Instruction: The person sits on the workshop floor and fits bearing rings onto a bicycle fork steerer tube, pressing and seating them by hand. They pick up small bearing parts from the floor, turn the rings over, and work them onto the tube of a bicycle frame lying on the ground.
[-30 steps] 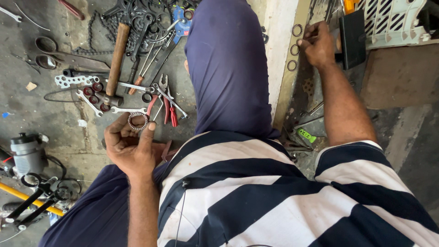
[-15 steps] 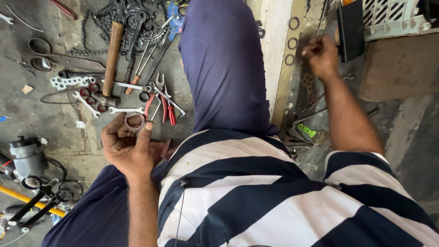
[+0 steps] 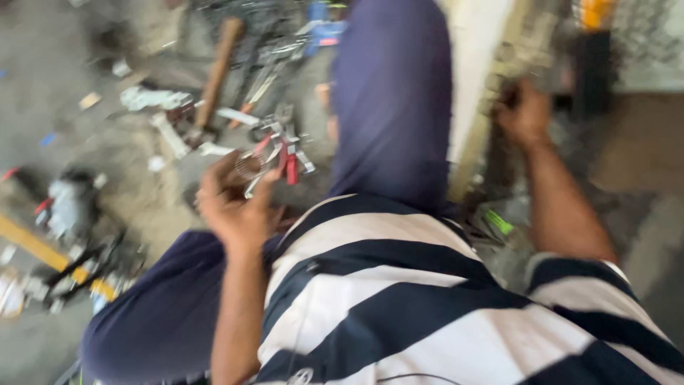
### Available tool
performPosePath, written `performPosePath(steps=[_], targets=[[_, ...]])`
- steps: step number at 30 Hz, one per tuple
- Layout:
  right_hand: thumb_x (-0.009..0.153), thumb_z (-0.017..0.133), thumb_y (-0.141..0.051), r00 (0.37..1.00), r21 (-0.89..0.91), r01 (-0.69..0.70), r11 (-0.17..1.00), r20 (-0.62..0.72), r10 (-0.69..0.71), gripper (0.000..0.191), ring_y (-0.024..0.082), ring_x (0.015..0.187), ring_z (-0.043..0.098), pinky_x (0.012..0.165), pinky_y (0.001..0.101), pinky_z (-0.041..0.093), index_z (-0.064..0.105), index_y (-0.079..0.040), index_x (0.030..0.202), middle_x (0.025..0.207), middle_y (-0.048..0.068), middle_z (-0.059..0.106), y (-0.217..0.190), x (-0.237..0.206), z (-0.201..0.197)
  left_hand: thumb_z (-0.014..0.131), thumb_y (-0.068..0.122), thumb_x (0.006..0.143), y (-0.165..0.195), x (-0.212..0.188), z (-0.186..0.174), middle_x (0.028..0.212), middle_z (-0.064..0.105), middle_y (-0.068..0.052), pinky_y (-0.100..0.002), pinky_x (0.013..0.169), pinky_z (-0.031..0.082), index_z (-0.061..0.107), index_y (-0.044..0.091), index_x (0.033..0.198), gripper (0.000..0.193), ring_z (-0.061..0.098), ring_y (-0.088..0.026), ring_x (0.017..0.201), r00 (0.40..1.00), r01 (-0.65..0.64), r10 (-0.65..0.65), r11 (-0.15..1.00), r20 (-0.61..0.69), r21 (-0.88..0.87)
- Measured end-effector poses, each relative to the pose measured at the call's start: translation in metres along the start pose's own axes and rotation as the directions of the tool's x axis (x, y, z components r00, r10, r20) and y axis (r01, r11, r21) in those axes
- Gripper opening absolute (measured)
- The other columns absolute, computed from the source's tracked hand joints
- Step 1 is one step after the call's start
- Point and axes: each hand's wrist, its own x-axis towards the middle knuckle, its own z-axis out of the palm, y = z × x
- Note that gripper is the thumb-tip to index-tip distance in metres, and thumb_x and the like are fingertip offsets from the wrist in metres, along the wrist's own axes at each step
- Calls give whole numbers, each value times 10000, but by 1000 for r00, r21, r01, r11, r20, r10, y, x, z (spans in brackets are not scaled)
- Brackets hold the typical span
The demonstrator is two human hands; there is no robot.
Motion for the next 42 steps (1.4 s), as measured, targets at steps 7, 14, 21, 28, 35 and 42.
performPosePath(steps=[7,14,21,28,35,42], targets=[[922,786,-87,988,-46,141,989,-48,-143,220,254,899,714,901,405,575,606,-6,1019,1005,145,734,-42,3,-5,837,26,862,48,32,-24,1107,771,-93,-280,914,586,598,9,1296,497,748,-148,1034,999,28,-25,996,41,-82],[911,775,-71,982,-135,166,977,-70,-176,217,285,953,743,903,412,583,626,-24,1062,1035,148,755,-69,9,-15,815,-1,879,47,44,-39,1128,768,-95,-286,924,597,587,9,1307,485,751,-149,1048,996,-22,37,980,75,-197],[941,782,-93,997,-74,80,994,-10,-81,250,316,985,735,925,437,568,584,1,1061,1050,173,742,-108,22,-8,825,-17,872,58,71,-61,1131,758,-94,-292,934,586,592,8,1305,493,741,-155,1050,998,-14,21,991,56,-130],[900,785,-49,999,-67,45,997,1,-45,299,366,858,666,779,466,532,583,-35,1119,960,177,680,-116,48,24,863,-11,876,23,90,-76,1211,715,-112,-290,961,584,567,-19,1301,518,718,-161,1099,998,35,-31,996,50,-85],[961,746,105,994,380,52,924,-110,-11,340,175,946,635,847,325,545,505,-28,1160,1034,77,620,-105,53,31,826,-100,927,3,94,-77,1170,696,-132,-282,1000,551,529,-53,1348,518,685,-157,1060,996,-58,68,983,51,-174],[997,664,103,991,853,-126,506,81,110,321,207,840,663,760,354,579,483,-74,1195,995,99,661,-183,60,-11,827,-93,924,3,95,-83,1165,696,-123,-295,1006,564,532,-41,1344,516,692,-154,1076,996,-34,49,980,70,-195]])
